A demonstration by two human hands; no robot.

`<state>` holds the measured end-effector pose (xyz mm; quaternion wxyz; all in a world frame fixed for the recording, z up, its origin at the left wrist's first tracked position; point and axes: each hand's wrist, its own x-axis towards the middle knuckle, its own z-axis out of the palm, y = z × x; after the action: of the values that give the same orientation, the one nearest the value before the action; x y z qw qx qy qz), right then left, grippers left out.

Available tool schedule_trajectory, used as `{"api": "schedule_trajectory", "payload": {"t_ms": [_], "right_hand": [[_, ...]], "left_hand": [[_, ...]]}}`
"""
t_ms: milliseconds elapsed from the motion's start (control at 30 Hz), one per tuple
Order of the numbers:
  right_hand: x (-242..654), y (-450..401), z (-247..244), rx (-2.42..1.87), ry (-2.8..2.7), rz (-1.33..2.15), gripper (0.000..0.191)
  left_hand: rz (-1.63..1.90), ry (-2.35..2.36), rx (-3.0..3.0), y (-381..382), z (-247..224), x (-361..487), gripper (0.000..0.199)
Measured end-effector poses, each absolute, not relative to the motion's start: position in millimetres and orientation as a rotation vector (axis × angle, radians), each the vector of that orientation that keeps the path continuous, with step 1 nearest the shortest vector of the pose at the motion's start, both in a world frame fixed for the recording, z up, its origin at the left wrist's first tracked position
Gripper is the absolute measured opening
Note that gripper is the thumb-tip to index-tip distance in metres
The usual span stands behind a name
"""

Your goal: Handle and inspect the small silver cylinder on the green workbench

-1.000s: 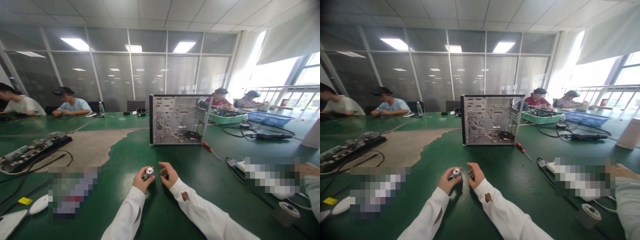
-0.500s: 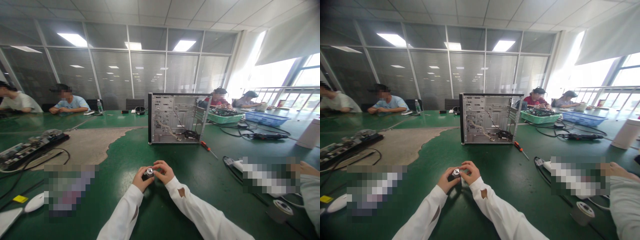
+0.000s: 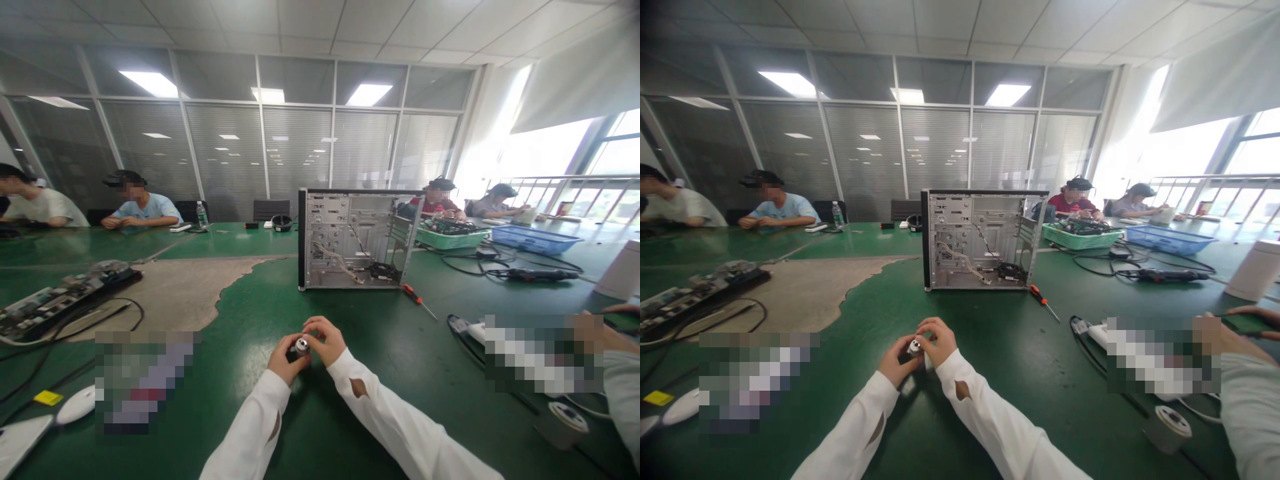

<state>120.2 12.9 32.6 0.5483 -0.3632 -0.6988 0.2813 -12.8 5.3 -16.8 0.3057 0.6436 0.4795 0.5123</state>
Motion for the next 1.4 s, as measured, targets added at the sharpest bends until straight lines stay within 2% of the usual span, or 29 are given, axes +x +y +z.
{"api": "schedule_trajectory", "payload": {"t_ms": [167,333,500,700,867,1233,1400], "right_hand": [[145,26,19,-0.974,-1.619,0.564,0.008],[173,28,-7,-1.138,-1.971,0.467,0.008],[176,26,-11,-1.2,-2.07,0.458,0.009],[186,20,-9,-1.525,-2.087,0.259,0.03],[201,17,-12,-1.689,-2.058,0.187,0.027],[220,6,-14,-1.704,-2.027,0.194,0.022],[223,-12,-14,-1.724,-1.985,0.206,0.021]], "left_hand": [[1.393,1.312,1.58,7,-18,-15,0.042],[1.445,1.298,1.438,7,-15,-17,0.045],[1.382,1.241,1.44,4,-6,-19,0.054],[1.442,1.264,1.28,10,-12,-22,0.053],[1.436,1.229,1.298,13,-17,-25,0.054],[1.393,1.27,1.324,3,-4,-21,0.051],[1.406,1.277,1.433,5,-8,-17,0.059]]}}
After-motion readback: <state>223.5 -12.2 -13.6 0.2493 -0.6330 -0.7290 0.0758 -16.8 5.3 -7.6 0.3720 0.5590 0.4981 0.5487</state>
